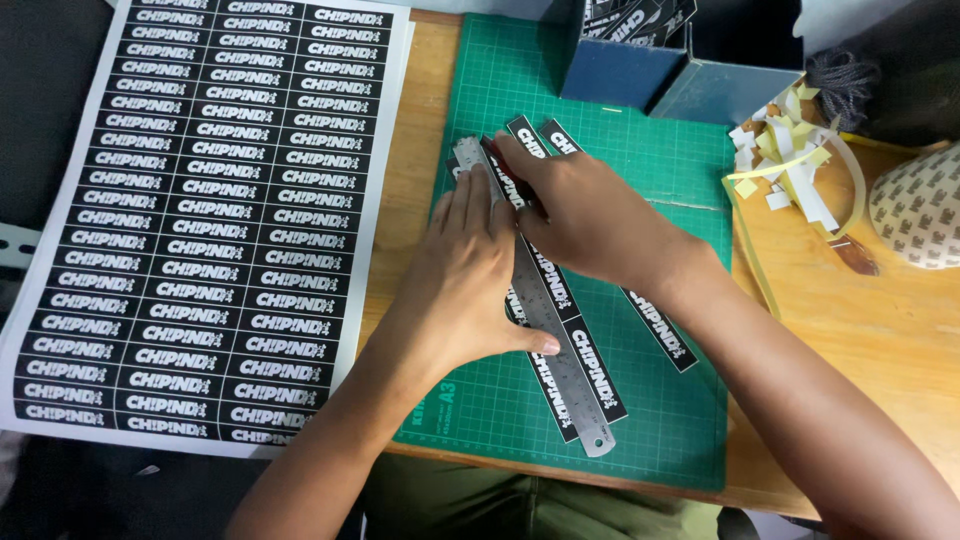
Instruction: The person uses a metal ruler and a red utility knife to cut individual stickers from a printed sheet on a green cutting mat. They align the ruler along the printed lines and slice through the material to separate the stickers.
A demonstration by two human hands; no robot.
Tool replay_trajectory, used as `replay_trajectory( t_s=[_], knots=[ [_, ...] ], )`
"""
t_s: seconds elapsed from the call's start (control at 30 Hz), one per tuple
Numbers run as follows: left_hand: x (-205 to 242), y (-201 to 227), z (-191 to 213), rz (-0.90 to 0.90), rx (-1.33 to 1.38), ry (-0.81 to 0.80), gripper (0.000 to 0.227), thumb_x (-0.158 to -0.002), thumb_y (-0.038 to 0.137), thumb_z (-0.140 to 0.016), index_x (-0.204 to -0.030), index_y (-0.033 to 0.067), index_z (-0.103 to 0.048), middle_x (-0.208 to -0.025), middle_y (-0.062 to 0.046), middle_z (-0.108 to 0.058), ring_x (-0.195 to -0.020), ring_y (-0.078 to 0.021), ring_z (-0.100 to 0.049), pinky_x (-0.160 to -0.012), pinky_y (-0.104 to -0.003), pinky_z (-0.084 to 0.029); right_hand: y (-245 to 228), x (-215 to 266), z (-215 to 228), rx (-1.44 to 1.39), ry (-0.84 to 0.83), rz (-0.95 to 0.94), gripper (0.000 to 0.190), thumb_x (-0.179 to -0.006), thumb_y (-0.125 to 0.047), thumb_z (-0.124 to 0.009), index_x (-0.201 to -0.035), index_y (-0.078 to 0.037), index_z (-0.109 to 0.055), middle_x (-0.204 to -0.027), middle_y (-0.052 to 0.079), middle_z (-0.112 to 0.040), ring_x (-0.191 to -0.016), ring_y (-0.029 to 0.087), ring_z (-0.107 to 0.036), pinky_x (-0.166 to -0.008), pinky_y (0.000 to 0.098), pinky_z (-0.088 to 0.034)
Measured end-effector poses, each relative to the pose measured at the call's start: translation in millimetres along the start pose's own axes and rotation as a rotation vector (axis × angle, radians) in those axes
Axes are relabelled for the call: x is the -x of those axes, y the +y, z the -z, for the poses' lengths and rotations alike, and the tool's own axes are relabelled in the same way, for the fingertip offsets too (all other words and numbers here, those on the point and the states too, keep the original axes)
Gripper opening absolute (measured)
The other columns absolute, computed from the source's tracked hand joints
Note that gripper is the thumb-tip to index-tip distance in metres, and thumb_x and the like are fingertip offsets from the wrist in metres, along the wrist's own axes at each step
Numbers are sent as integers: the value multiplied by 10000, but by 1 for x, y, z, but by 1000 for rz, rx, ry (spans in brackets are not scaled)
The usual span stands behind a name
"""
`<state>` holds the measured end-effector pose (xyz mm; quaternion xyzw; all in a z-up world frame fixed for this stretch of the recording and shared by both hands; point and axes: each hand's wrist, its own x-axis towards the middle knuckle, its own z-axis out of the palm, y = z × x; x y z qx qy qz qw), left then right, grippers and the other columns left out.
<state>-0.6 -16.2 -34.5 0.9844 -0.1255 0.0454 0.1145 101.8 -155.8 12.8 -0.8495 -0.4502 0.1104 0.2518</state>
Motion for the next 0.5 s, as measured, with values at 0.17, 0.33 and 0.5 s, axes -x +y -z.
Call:
replay_trajectory(
  t_s=[0.17,0.33,0.5],
  knots=[
    [1,-1,-2,-2,-21,5,1669,-405,903,-972,-1470,-190,-295,-1567,-431,-281,-1496,-505,-288,-1234,-529,-255,3,-1,-12,86,39,-57,570,-916,-44,-511,-1483,-1,-469,-846,301,-692,-782,556,-613,-683,575,-453],
    [2,-3,-4,8,24,2,1701,-420,876,-987,-1492,-207,-232,-1589,-416,-245,-1519,-490,-247,-1260,-509,-218,-6,-2,-5,45,63,-73,391,-872,35,-472,-1247,-45,-548,-760,242,-674,-652,547,-535,-525,571,-362],
    [1,-1,5,13,63,14,1548,-401,835,-1005,-1418,-145,-371,-1570,-418,-291,-1505,-492,-284,-1225,-521,-271,-1,-2,-13,103,62,-107,571,-869,-29,-501,-1440,-49,-508,-920,256,-728,-820,584,-589,-630,621,-438]
  ],
)
